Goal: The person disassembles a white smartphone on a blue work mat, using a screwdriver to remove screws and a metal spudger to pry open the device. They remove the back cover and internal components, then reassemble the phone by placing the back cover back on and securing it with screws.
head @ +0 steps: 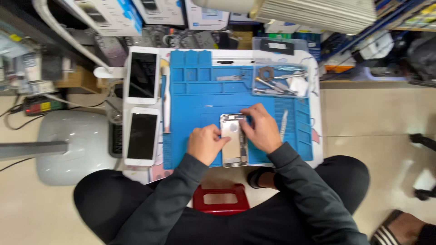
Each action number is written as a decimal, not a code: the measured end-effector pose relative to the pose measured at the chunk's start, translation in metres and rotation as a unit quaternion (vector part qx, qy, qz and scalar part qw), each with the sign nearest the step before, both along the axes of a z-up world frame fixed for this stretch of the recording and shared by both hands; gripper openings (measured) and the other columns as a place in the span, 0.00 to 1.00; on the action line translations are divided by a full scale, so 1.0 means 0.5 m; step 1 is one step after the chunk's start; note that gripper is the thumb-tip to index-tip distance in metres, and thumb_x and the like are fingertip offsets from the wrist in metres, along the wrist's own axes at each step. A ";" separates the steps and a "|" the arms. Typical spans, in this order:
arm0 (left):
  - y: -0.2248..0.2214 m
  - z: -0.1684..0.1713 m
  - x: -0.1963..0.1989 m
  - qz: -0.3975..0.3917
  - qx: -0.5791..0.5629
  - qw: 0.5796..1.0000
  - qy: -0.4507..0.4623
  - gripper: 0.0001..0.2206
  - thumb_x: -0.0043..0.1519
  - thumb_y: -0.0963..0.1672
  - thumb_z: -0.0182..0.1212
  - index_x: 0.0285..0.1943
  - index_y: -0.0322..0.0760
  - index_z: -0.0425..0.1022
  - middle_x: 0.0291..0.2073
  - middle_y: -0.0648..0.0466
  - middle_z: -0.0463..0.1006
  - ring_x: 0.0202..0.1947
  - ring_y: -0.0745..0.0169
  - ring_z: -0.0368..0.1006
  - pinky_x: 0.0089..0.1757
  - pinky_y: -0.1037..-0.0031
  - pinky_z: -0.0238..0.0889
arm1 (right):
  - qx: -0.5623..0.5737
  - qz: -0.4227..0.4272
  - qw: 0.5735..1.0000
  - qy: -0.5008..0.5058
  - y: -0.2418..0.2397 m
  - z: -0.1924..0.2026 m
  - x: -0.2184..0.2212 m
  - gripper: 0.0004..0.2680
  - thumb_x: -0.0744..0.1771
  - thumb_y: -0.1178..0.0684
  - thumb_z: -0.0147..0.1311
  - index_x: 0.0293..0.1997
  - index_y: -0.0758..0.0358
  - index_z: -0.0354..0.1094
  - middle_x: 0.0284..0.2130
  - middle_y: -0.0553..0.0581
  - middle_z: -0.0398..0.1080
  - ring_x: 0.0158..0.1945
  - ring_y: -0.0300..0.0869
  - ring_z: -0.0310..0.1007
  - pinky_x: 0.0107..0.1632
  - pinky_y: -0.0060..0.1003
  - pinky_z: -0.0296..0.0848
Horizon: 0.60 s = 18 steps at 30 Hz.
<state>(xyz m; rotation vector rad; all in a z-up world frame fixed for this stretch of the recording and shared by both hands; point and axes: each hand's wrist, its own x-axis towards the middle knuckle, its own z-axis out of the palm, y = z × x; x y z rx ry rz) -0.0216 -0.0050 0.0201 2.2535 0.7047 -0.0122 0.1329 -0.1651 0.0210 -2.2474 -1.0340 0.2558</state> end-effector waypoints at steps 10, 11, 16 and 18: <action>-0.011 0.019 -0.017 -0.003 0.075 0.988 0.139 0.16 0.58 0.59 0.65 0.30 0.53 0.83 0.26 0.58 0.86 0.37 0.42 0.83 0.38 0.53 0.76 | -0.008 -0.061 0.980 -0.190 -0.089 0.050 0.226 0.07 0.73 0.56 0.51 0.51 0.54 0.79 0.40 0.54 0.76 0.44 0.53 0.80 0.46 0.46 0.77; -0.015 0.012 -0.016 -0.020 0.065 0.988 0.139 0.18 0.60 0.58 0.61 0.27 0.50 0.81 0.25 0.55 0.84 0.36 0.38 0.82 0.36 0.53 0.75 | -0.051 -0.067 0.975 -0.205 -0.094 0.047 0.244 0.07 0.72 0.55 0.53 0.54 0.52 0.78 0.42 0.52 0.73 0.47 0.51 0.79 0.48 0.46 0.78; -0.018 -0.044 -0.021 -0.039 0.057 0.989 0.132 0.22 0.62 0.57 0.54 0.25 0.44 0.79 0.23 0.45 0.80 0.35 0.29 0.81 0.34 0.47 0.72 | -0.149 -0.065 0.954 -0.253 -0.092 -0.011 0.294 0.09 0.71 0.48 0.60 0.57 0.41 0.79 0.44 0.51 0.70 0.49 0.52 0.78 0.46 0.51 0.80; -0.030 -0.053 -0.007 -0.037 0.035 0.994 0.100 0.22 0.61 0.57 0.52 0.20 0.44 0.74 0.18 0.46 0.77 0.31 0.29 0.80 0.31 0.47 0.70 | -0.156 -0.087 0.941 -0.287 -0.102 -0.019 0.307 0.09 0.70 0.46 0.64 0.56 0.38 0.79 0.46 0.48 0.67 0.50 0.49 0.77 0.46 0.51 0.81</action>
